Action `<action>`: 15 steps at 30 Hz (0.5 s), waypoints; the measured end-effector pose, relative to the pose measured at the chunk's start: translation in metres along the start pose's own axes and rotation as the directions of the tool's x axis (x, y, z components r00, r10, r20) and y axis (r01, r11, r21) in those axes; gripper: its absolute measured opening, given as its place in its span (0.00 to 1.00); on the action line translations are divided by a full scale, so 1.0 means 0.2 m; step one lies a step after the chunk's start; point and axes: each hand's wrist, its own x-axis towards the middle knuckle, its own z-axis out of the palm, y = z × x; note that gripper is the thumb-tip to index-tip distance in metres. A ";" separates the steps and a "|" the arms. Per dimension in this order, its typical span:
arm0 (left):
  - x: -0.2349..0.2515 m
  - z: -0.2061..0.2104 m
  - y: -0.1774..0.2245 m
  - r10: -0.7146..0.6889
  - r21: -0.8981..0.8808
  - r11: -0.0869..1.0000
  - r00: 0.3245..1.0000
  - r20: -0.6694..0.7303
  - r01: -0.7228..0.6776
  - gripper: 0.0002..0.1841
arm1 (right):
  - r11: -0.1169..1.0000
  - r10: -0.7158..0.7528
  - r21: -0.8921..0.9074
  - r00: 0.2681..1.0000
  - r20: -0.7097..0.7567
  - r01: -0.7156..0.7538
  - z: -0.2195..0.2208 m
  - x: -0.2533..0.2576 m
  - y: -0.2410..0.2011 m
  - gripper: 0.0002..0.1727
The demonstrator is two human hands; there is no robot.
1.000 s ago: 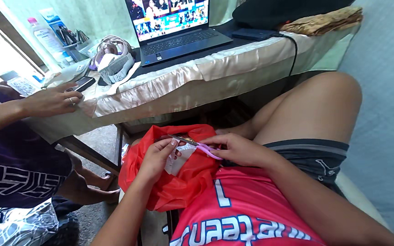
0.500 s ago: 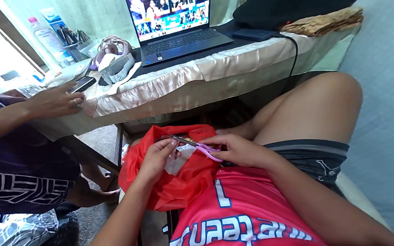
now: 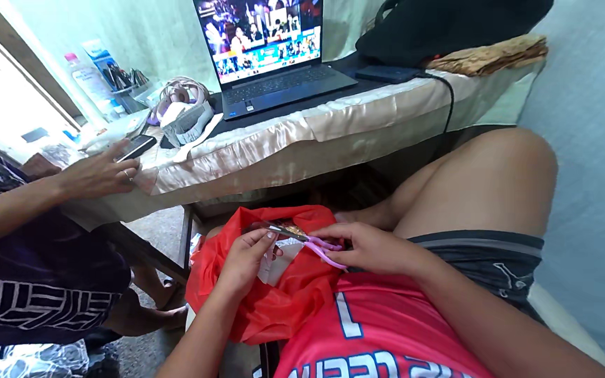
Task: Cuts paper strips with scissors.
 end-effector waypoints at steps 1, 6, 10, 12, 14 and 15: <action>0.00 0.00 0.00 -0.001 -0.002 1.000 1.000 0.003 0.001 0.15 | 1.000 0.002 -0.001 1.000 -0.004 -0.002 0.00 0.00 0.00 0.22; -0.01 0.01 0.01 -0.003 0.022 1.000 1.000 -0.006 0.003 0.16 | 0.999 0.031 -0.029 1.000 -0.003 -0.031 -0.01 0.00 -0.01 0.22; 0.00 0.02 0.01 -0.012 0.014 1.000 1.000 -0.011 0.012 0.16 | 0.999 0.031 -0.037 0.999 -0.016 -0.031 -0.01 0.00 -0.01 0.20; 0.00 0.01 0.01 -0.008 0.014 1.000 1.000 -0.004 0.008 0.16 | 0.999 0.032 -0.030 0.999 -0.029 -0.033 -0.01 0.00 0.00 0.19; 0.00 0.01 0.01 -0.002 0.020 1.000 1.000 0.002 0.002 0.16 | 0.999 0.035 -0.011 0.999 -0.032 -0.036 -0.01 0.00 0.01 0.18; 0.00 0.02 0.01 -0.002 0.019 1.000 1.000 0.003 0.002 0.16 | 0.999 0.040 -0.004 0.999 -0.030 -0.040 -0.01 0.00 0.01 0.18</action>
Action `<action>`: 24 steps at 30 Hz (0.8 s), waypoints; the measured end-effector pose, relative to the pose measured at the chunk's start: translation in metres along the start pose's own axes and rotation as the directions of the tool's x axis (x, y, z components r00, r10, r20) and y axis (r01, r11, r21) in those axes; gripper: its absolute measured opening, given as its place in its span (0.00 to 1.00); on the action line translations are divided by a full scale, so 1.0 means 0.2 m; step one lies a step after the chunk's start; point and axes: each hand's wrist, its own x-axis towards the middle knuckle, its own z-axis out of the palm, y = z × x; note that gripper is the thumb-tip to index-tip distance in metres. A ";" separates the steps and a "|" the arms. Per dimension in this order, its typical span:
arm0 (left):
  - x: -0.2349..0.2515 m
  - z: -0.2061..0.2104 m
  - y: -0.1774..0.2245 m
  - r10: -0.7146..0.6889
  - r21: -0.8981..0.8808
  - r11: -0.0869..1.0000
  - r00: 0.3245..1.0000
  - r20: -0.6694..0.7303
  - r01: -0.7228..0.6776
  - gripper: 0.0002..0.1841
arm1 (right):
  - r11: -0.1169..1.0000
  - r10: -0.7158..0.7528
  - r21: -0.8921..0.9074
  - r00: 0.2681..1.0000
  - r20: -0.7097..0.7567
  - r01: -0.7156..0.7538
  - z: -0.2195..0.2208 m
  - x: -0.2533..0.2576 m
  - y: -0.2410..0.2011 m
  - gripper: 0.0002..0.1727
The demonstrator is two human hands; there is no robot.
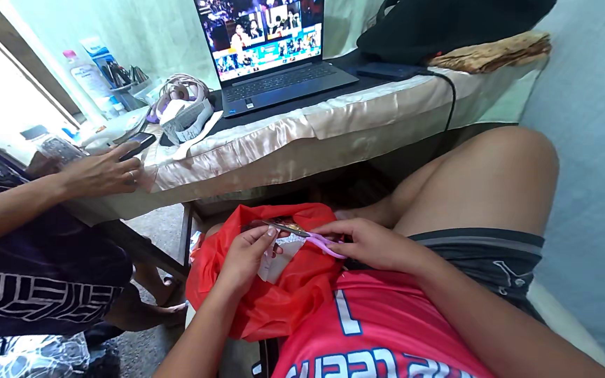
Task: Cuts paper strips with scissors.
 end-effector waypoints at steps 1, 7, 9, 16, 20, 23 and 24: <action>0.00 0.00 0.00 -0.001 -0.006 1.000 1.000 0.000 0.001 0.16 | 1.000 0.001 0.006 1.000 0.001 -0.001 0.00 0.00 0.00 0.18; 0.00 -0.01 -0.01 0.005 -0.008 1.000 1.000 -0.010 -0.005 0.15 | 0.998 -0.054 0.021 0.998 0.031 0.054 0.01 0.00 0.00 0.24; 0.00 -0.01 -0.01 0.009 -0.010 1.000 1.000 -0.010 -0.009 0.15 | 0.998 -0.060 0.026 0.998 0.030 0.059 0.02 0.00 0.00 0.25; 0.00 0.00 -0.01 0.008 -0.012 1.000 1.000 -0.017 -0.009 0.15 | 0.999 -0.035 -0.022 0.999 0.011 0.035 0.02 0.01 0.01 0.23; 0.00 0.00 0.00 0.005 -0.015 1.000 1.000 -0.023 -0.006 0.15 | 0.999 -0.019 -0.026 1.000 0.003 0.019 0.02 0.00 0.00 0.22; 0.00 0.00 0.00 -0.006 -0.019 1.000 1.000 -0.020 0.005 0.16 | 0.999 -0.018 -0.037 1.000 -0.017 0.017 0.02 0.00 0.00 0.21; 0.00 0.00 0.00 -0.005 -0.017 1.000 1.000 -0.019 0.005 0.16 | 0.999 -0.017 -0.041 1.000 -0.019 0.017 0.02 0.00 0.00 0.21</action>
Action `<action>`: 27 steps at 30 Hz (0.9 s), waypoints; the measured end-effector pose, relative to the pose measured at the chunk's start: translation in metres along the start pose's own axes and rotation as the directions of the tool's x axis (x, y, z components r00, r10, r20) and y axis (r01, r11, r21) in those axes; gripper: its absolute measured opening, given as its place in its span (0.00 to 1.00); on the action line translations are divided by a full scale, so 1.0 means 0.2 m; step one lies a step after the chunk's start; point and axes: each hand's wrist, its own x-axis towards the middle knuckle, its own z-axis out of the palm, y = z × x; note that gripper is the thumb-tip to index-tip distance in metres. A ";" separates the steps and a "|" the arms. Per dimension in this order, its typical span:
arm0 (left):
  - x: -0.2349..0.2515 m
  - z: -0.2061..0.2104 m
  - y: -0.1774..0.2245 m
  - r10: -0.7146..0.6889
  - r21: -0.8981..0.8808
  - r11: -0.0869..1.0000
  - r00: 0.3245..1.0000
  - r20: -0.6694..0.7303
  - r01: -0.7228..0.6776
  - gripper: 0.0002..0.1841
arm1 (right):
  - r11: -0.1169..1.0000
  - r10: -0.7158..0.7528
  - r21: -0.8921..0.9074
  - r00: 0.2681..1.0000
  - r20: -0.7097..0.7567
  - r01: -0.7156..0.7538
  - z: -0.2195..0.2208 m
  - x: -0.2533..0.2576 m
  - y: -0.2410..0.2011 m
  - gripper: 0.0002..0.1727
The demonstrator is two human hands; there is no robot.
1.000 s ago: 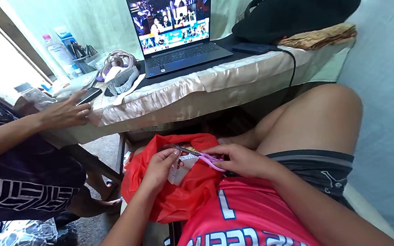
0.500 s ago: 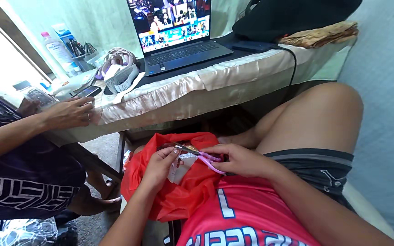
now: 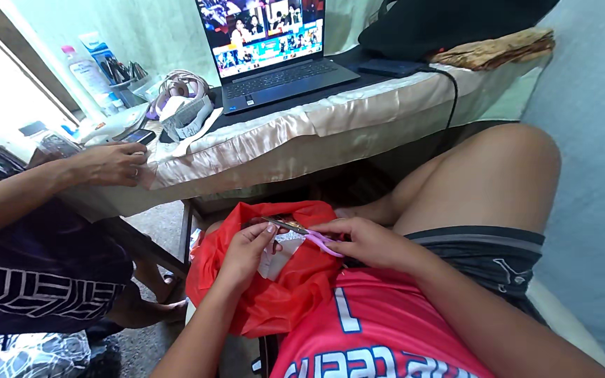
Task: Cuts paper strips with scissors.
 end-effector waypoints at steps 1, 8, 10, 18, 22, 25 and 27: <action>0.00 0.00 0.00 0.001 0.000 1.000 1.000 -0.001 -0.001 0.16 | 1.000 -0.001 -0.002 1.000 -0.001 0.001 0.00 0.00 0.00 0.20; 0.00 0.00 -0.01 0.003 0.006 1.000 1.000 -0.002 -0.003 0.14 | 0.999 -0.035 -0.006 0.999 0.036 0.035 -0.01 -0.01 -0.01 0.26; 0.00 0.00 -0.01 0.000 0.004 1.000 1.000 0.000 0.000 0.14 | 0.998 -0.042 -0.039 0.998 0.042 0.044 -0.01 -0.01 -0.01 0.29; 0.00 0.00 0.00 0.002 0.031 1.000 1.000 -0.006 -0.002 0.15 | 0.999 -0.005 -0.046 0.999 0.048 0.008 -0.01 0.00 -0.02 0.24; 0.00 0.00 0.00 -0.004 0.031 1.000 1.000 -0.005 0.004 0.16 | 0.999 0.013 -0.039 1.000 0.019 -0.012 -0.02 0.00 -0.02 0.21; 0.00 0.00 0.00 -0.007 0.030 1.000 1.000 -0.004 0.007 0.16 | 0.999 0.000 -0.033 1.000 0.017 0.001 -0.01 0.00 -0.01 0.20; 0.00 0.00 0.00 -0.003 0.025 1.000 1.000 -0.004 0.003 0.15 | 0.999 -0.014 -0.029 0.999 0.030 0.015 -0.01 0.00 -0.01 0.22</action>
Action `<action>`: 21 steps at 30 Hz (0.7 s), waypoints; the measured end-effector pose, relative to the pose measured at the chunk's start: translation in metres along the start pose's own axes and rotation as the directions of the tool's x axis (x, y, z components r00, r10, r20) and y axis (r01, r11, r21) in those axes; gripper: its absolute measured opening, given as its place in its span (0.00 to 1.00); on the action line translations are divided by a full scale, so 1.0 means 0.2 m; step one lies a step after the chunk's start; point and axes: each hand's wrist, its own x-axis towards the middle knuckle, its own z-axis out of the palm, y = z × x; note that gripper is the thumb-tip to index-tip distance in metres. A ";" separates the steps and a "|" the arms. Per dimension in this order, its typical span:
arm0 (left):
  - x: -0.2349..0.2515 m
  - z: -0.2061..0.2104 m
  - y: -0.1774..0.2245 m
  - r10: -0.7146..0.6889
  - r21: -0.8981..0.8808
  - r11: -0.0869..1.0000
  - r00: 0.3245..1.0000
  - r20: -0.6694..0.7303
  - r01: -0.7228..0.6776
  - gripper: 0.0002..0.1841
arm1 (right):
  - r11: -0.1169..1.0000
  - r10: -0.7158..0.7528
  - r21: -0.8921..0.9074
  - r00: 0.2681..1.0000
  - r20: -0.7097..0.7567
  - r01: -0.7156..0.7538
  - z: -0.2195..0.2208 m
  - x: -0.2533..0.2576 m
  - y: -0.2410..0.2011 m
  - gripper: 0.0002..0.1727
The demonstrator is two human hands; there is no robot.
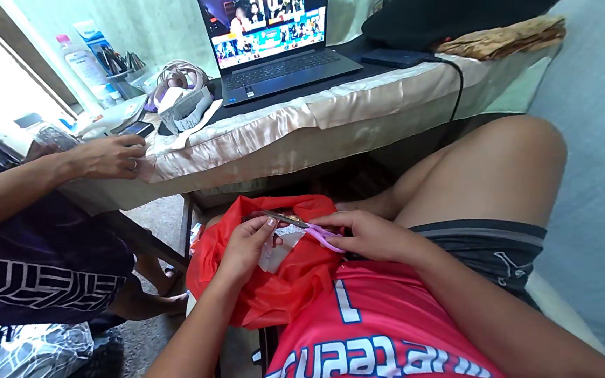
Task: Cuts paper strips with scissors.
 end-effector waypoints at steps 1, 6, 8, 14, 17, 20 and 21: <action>0.00 0.00 0.00 0.002 -0.005 1.000 1.000 -0.001 -0.002 0.14 | 1.000 -0.013 -0.003 1.000 0.005 0.013 0.00 0.00 0.00 0.24; 0.00 0.00 -0.01 -0.005 -0.005 1.000 1.000 -0.013 0.005 0.14 | 0.999 -0.036 -0.036 0.999 -0.010 0.035 0.01 0.00 0.00 0.27; 0.00 0.00 -0.01 -0.005 -0.006 1.000 1.000 -0.012 0.005 0.14 | 0.999 -0.029 -0.046 0.999 -0.016 0.028 0.01 0.00 0.00 0.26; 0.00 0.01 0.00 -0.005 -0.003 1.000 1.000 -0.012 0.005 0.15 | 0.999 -0.005 -0.048 0.999 -0.032 0.003 0.01 0.00 0.00 0.22; 0.00 0.00 0.00 -0.013 -0.001 1.000 1.000 -0.006 0.013 0.16 | 1.000 0.011 -0.017 0.999 -0.035 -0.012 0.00 0.00 0.00 0.20; 0.00 0.00 0.00 -0.026 -0.009 1.000 1.000 -0.002 0.026 0.16 | 0.999 0.034 0.006 0.999 -0.029 -0.034 0.00 0.00 0.00 0.20; 0.00 0.00 0.00 -0.029 -0.008 1.000 1.000 0.006 0.029 0.16 | 0.999 0.033 0.007 0.999 -0.025 -0.033 0.01 0.00 0.00 0.20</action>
